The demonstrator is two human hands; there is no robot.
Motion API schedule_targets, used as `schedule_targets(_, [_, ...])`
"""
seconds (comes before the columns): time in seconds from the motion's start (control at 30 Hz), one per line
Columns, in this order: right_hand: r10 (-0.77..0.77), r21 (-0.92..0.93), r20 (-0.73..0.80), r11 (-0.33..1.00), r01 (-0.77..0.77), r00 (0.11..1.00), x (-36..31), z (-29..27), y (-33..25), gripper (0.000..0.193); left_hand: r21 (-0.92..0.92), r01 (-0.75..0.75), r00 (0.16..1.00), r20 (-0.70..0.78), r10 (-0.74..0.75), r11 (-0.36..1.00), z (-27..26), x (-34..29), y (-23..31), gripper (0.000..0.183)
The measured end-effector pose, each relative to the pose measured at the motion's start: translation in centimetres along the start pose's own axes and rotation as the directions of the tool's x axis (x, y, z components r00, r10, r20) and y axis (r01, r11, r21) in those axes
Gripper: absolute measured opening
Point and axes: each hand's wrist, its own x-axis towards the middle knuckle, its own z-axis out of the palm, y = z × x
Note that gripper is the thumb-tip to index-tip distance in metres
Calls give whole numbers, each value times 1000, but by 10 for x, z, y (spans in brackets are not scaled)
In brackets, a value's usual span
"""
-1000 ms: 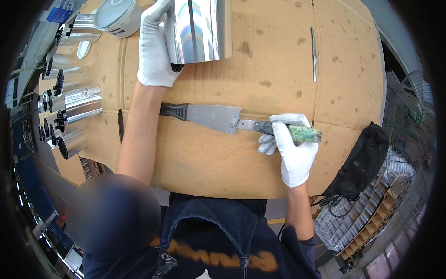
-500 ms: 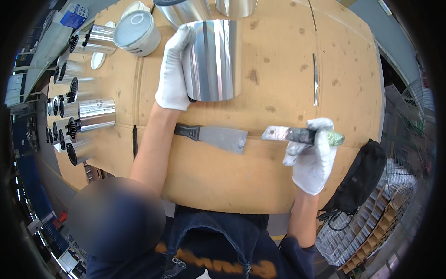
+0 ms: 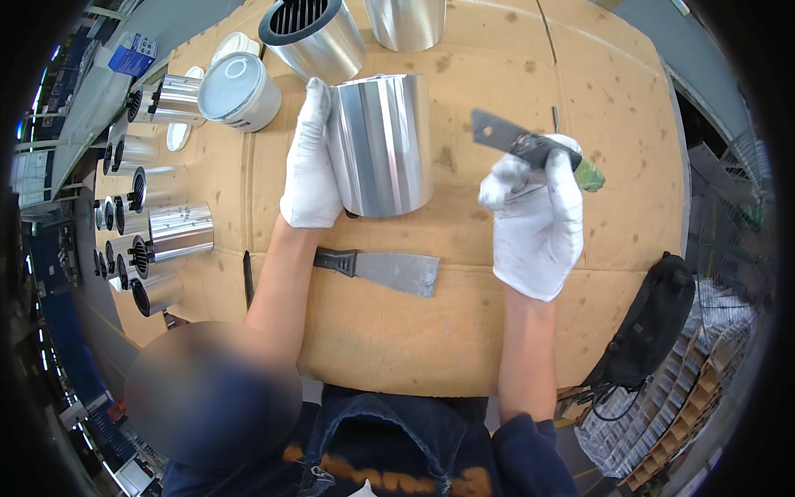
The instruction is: The person applies putty to the exterior of a metal cylinder using a putty knife.
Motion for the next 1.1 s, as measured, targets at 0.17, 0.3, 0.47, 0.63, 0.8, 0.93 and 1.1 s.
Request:
schedule_targets(0.17, [52,12,190,998,-55,980,-1,-15,-1,25,61,27,999,-47,-24,998,-1,4,-6,61])
schedule_targets(0.3, [39,24,80,999,-41,996,-1,-17,2,25,58,29,997,-68,-25,998,2,4,-5,60])
schedule_targets(0.47, [58,110,100,992,-69,993,-1,-16,12,26,-42,24,999,29,-23,999,-7,7,-6,43])
schedule_targets(0.63, [157,310,147,930,-196,977,-5,-11,23,26,4,-16,999,31,16,1000,0,2,-3,34])
schedule_targets(0.8, [167,306,127,931,-199,978,-7,-7,26,27,103,7,999,31,-11,995,-5,2,-6,56])
schedule_targets(0.93, [166,323,92,928,-187,982,-6,-7,23,26,4,24,1000,-5,-24,1000,-1,2,-7,60])
schedule_targets(1.1, [180,338,39,923,-183,983,-7,-7,21,26,-27,64,996,69,-62,998,-5,3,-8,59])
